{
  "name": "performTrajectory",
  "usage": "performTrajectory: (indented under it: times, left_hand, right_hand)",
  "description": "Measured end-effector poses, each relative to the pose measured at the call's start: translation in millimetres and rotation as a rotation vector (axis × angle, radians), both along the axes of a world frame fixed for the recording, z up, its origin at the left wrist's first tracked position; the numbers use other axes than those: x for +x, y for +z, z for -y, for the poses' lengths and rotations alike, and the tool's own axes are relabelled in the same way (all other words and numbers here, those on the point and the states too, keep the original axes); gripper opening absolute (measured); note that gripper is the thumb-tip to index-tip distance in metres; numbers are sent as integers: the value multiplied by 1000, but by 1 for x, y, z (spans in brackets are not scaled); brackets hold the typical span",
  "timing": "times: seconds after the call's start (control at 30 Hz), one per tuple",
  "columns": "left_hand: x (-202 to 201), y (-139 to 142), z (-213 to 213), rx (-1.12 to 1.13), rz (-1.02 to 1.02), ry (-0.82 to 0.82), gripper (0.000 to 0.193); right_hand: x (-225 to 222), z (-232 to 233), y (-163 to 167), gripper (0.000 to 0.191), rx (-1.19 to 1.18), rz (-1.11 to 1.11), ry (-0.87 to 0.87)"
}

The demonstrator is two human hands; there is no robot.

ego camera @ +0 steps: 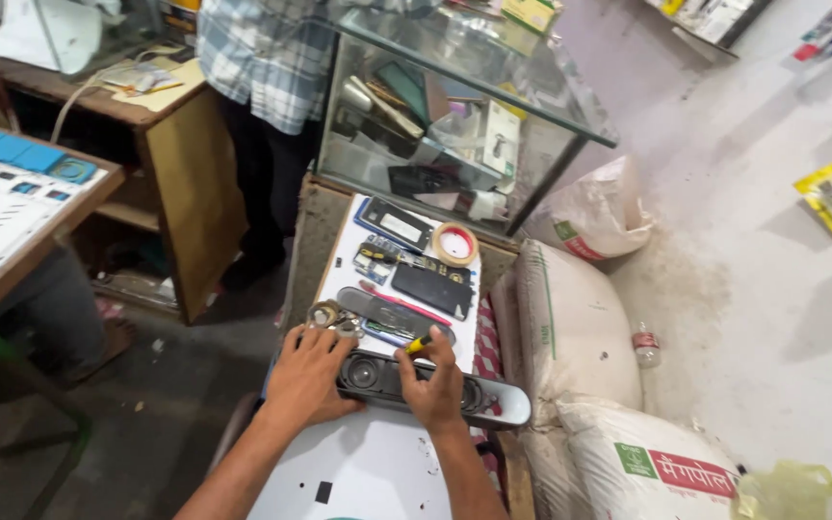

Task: The person repairs a black soundbar speaker on a cluttered workbench, holding the enclosure steady with one hand while using a yellow-handled screwdriver to unscrew and re-tighten screws on the speaker housing. They occasionally reposition the soundbar and handle small screws and parts laid out on the bench.

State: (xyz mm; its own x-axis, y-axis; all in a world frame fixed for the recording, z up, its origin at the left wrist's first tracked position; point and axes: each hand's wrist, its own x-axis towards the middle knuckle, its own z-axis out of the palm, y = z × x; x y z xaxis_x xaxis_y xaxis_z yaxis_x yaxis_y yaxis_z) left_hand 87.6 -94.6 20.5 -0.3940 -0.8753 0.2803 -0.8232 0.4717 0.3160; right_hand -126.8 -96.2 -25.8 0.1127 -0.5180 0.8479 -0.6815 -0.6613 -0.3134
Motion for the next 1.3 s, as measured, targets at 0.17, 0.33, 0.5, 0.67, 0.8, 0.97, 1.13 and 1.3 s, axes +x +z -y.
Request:
performTrajectory:
  times: [0.17,0.33,0.5,0.67,0.8,0.97,1.13,1.3]
  left_hand:
    - [9,-5,-1,47,20,1,98]
    - [10,-5,-3,63,46,25,98]
    - [5,-6,2,-4,-20,-16,97]
    - [10,-3,-2,11,3,4,95]
    - [15,5,-1,46,3,-2,101]
    - [11,-2,2,-86,-33,5,93]
    - [7,-17,-13,-84,-3,-11,94]
    - [8,-18,-15,-78,2,-6,93]
  right_hand:
    - [4,6,-8,75,-10,-50,137]
    - [5,7,-14,76,10,1,116]
    - [-5,8,-11,78,-3,-11,77]
    - [5,7,-5,78,-41,-22,87]
    - [13,12,4,81,-95,31,-26]
    - [5,9,8,80,65,259,53]
    - [-1,-15,-4,79,168,301,57]
    - [0,-18,-5,78,143,205,92]
